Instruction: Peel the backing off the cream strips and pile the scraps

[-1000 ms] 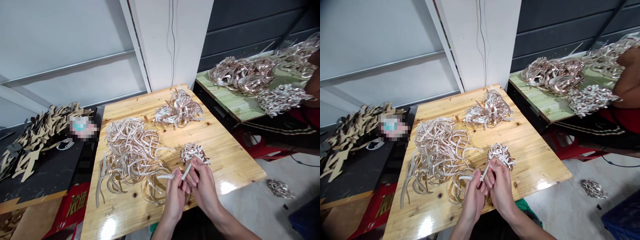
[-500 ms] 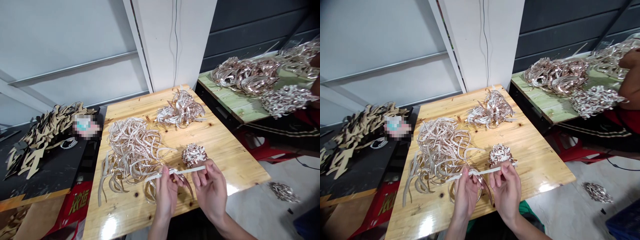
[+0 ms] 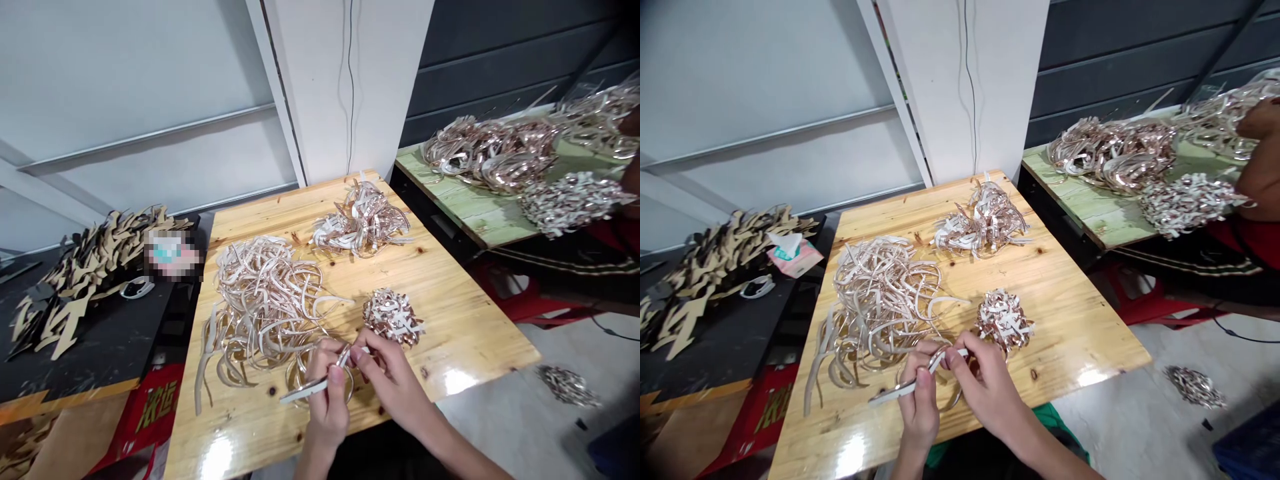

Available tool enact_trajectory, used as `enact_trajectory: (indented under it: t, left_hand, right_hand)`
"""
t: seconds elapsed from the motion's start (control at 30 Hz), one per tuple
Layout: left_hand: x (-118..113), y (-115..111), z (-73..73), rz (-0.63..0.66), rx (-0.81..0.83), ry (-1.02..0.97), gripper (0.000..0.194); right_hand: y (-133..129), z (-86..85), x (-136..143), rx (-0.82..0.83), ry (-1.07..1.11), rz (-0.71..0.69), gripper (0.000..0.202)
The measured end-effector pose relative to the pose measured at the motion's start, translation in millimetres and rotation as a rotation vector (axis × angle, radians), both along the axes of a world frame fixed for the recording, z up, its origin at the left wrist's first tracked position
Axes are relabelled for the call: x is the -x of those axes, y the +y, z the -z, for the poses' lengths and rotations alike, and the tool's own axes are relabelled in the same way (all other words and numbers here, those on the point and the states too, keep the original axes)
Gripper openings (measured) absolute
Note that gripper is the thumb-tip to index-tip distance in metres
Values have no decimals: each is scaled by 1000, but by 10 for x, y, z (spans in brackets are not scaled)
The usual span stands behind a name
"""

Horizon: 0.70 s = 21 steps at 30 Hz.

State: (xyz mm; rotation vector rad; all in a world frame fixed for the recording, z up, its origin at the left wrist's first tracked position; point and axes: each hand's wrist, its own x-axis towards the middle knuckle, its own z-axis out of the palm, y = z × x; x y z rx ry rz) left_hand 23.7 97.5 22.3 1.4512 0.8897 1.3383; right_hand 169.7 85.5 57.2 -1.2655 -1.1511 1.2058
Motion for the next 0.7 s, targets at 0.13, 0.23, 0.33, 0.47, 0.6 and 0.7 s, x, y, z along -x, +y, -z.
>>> enact_trajectory:
  t: [0.13, 0.23, 0.33, 0.47, 0.6, 0.7]
  left_hand:
    - [15, 17, -44, 41, -48, 88, 30]
    - [-12, 35, -146, 56, -57, 167, 26]
    - [-68, 49, -273, 24, -22, 254, 23]
    - [-117, 53, -379, 5, 138, 271, 34]
    - [-122, 47, -382, 48, 255, 211, 40]
    - [-143, 41, -335, 47, 331, 73, 42]
  right_hand:
    - [3, -46, -27, -112, -172, -36, 33]
    - [0, -66, -69, -171, -262, -80, 30]
    - [-15, -74, -80, -214, -285, -115, 28]
    - [-36, -63, -65, -226, -252, -82, 32]
    - [-42, -36, -61, -167, -130, -63, 35]
    - [-36, -13, -63, -141, -14, -43, 38]
